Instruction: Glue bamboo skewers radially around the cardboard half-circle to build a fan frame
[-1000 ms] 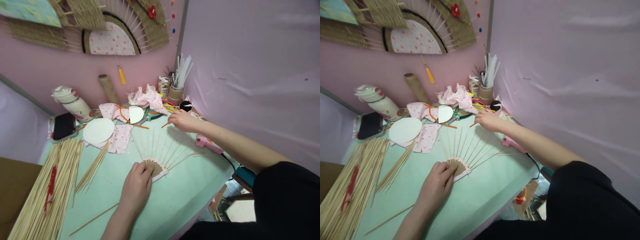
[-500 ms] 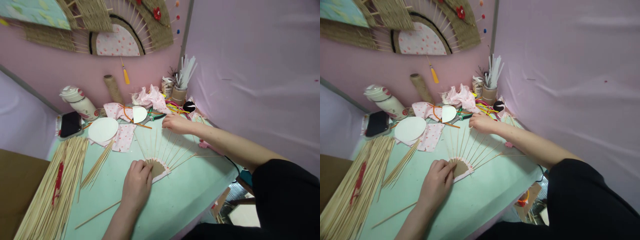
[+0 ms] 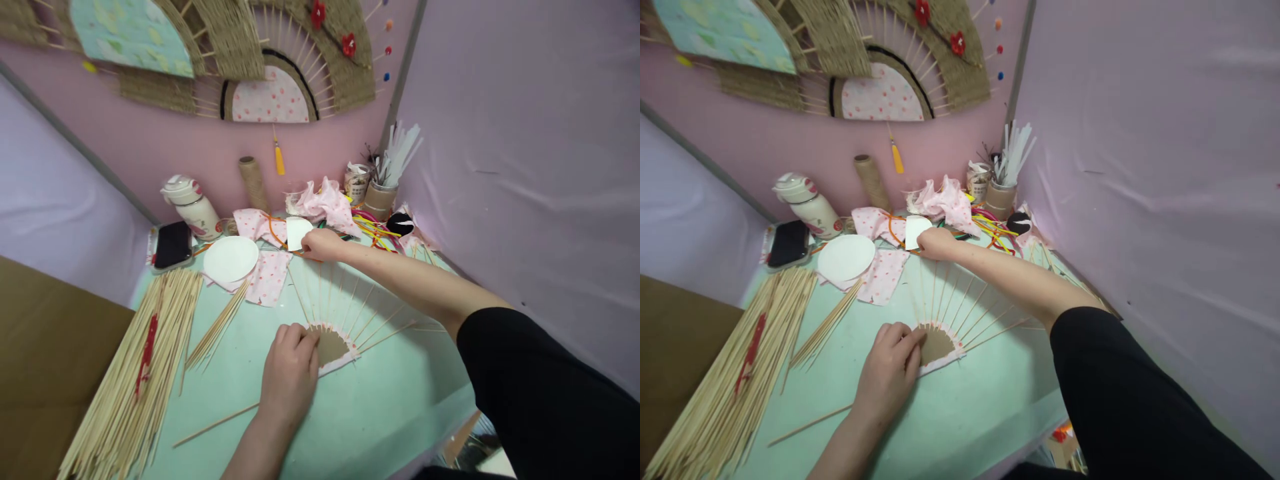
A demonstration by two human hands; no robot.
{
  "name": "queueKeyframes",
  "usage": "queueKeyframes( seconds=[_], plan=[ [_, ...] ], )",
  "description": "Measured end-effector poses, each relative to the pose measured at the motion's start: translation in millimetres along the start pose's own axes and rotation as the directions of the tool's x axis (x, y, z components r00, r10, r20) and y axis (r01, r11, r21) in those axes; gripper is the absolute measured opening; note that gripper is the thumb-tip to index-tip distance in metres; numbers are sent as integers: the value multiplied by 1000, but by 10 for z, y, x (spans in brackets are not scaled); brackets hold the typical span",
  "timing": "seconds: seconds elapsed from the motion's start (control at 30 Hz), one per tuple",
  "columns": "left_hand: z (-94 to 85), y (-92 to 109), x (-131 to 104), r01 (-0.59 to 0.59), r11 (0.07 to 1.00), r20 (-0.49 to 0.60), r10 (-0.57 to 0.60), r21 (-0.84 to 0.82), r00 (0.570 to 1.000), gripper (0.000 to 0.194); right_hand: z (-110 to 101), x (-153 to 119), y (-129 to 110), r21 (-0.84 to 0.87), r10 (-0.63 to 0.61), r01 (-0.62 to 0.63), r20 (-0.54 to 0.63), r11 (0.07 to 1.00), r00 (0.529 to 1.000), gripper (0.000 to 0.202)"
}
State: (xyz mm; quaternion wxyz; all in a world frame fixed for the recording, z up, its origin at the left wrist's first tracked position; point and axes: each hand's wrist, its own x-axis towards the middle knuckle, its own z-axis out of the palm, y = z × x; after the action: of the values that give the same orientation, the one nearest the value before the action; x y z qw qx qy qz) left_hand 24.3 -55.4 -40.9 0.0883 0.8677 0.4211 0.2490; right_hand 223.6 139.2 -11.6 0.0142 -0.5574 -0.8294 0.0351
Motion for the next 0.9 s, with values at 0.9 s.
queueKeyframes(
  seconds=[0.9],
  plan=[
    [-3, 18, -22, 17, 999, 36, -16, -30, 999, 31, -199, -31, 415, 73, 25, -20, -65, 997, 998, 25]
  ],
)
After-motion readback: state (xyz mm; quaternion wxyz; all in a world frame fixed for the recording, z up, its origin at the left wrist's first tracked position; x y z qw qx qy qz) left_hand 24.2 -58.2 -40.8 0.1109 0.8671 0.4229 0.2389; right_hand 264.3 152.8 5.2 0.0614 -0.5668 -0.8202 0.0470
